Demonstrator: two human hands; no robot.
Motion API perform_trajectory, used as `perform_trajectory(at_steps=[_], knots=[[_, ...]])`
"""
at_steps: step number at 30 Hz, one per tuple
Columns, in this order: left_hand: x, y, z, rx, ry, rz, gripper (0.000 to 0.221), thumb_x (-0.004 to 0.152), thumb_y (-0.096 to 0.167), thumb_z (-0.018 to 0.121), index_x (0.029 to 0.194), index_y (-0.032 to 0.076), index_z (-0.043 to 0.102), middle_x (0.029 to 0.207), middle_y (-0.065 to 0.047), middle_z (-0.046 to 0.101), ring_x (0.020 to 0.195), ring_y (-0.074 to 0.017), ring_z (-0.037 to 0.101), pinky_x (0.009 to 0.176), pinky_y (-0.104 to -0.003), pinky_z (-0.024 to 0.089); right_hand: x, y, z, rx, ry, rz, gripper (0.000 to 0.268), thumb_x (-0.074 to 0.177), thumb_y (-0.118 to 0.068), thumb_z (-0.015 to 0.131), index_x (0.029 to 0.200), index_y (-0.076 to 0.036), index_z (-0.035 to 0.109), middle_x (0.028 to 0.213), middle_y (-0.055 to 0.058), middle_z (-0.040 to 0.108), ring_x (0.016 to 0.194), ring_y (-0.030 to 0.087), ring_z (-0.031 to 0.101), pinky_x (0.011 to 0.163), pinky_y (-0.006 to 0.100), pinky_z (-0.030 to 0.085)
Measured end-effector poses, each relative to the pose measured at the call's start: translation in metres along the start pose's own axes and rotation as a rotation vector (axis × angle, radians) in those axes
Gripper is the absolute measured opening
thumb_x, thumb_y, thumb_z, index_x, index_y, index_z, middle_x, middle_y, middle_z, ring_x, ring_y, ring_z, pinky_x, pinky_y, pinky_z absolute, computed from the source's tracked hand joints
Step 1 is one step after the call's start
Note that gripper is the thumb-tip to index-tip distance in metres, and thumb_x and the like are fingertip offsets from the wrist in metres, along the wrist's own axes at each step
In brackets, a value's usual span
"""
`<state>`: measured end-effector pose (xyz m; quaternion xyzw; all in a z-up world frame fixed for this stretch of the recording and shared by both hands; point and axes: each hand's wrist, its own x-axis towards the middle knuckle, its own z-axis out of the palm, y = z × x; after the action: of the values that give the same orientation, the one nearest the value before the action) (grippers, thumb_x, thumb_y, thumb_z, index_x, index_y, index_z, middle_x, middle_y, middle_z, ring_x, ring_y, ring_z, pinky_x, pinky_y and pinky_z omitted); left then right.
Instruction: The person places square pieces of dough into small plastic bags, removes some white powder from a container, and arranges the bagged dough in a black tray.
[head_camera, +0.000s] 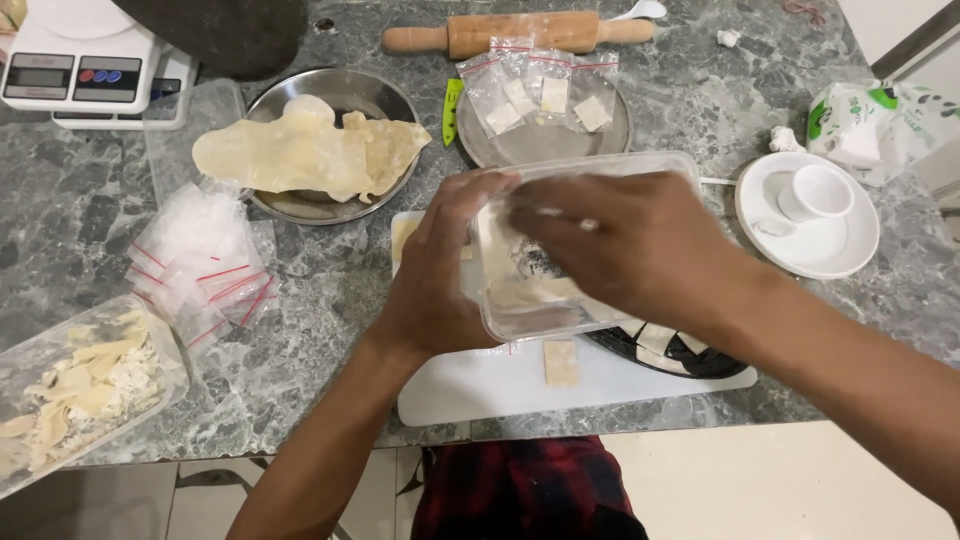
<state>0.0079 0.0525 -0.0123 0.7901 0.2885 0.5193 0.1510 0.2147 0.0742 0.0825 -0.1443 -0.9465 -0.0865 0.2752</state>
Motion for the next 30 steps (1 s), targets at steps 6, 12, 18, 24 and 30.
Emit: perform_trajectory(at_steps=[6,12,18,24,30], knots=[[-0.002,-0.002,-0.001,-0.090,-0.055,-0.061,0.098,0.080,0.035,0.093,0.151,0.008,0.032,0.151,-0.018,0.050,0.142,-0.0355,0.052,0.092,-0.038,0.062,0.009,0.001,0.001,0.407,-0.367,0.145,0.024,0.080,0.007,0.078,0.101,-0.004,0.080,0.095,0.010,0.081,0.080,0.020,0.079,0.070,0.027,0.068],[0.000,0.000,-0.001,-0.024,0.003,-0.007,0.109,0.074,0.045,0.098,0.151,0.007,0.031,0.148,-0.019,0.051,0.141,-0.0373,0.055,0.120,-0.053,0.055,0.008,0.010,-0.027,0.535,-0.358,0.663,0.016,0.087,-0.011,0.077,0.102,-0.006,0.079,0.090,0.009,0.084,0.064,0.014,0.083,0.057,0.024,0.071],[0.000,0.002,-0.001,-0.021,0.022,0.006,0.107,0.076,0.046,0.097,0.151,0.006,0.031,0.149,-0.019,0.050,0.142,-0.0374,0.055,0.121,-0.052,0.054,0.014,0.007,-0.035,0.523,-0.420,1.034,0.019,0.089,-0.019,0.074,0.105,-0.012,0.082,0.082,0.007,0.087,0.065,0.014,0.085,0.062,0.028,0.071],[0.000,0.003,-0.001,0.010,0.021,0.015,0.103,0.080,0.044,0.095,0.150,0.004,0.031,0.149,-0.020,0.050,0.142,-0.0383,0.055,0.122,-0.053,0.053,-0.009,0.013,-0.007,0.293,-0.369,0.724,0.022,0.088,-0.009,0.077,0.109,-0.008,0.080,0.092,0.011,0.082,0.076,0.023,0.080,0.071,0.034,0.065],[0.001,0.004,-0.003,-0.063,-0.020,-0.015,0.103,0.080,0.043,0.094,0.152,0.006,0.030,0.150,-0.020,0.051,0.142,-0.0385,0.055,0.120,-0.052,0.054,-0.003,0.011,-0.007,0.340,-0.591,0.819,0.035,0.081,-0.011,0.082,0.115,-0.013,0.078,0.108,0.006,0.082,0.069,0.018,0.082,0.066,0.033,0.069]])
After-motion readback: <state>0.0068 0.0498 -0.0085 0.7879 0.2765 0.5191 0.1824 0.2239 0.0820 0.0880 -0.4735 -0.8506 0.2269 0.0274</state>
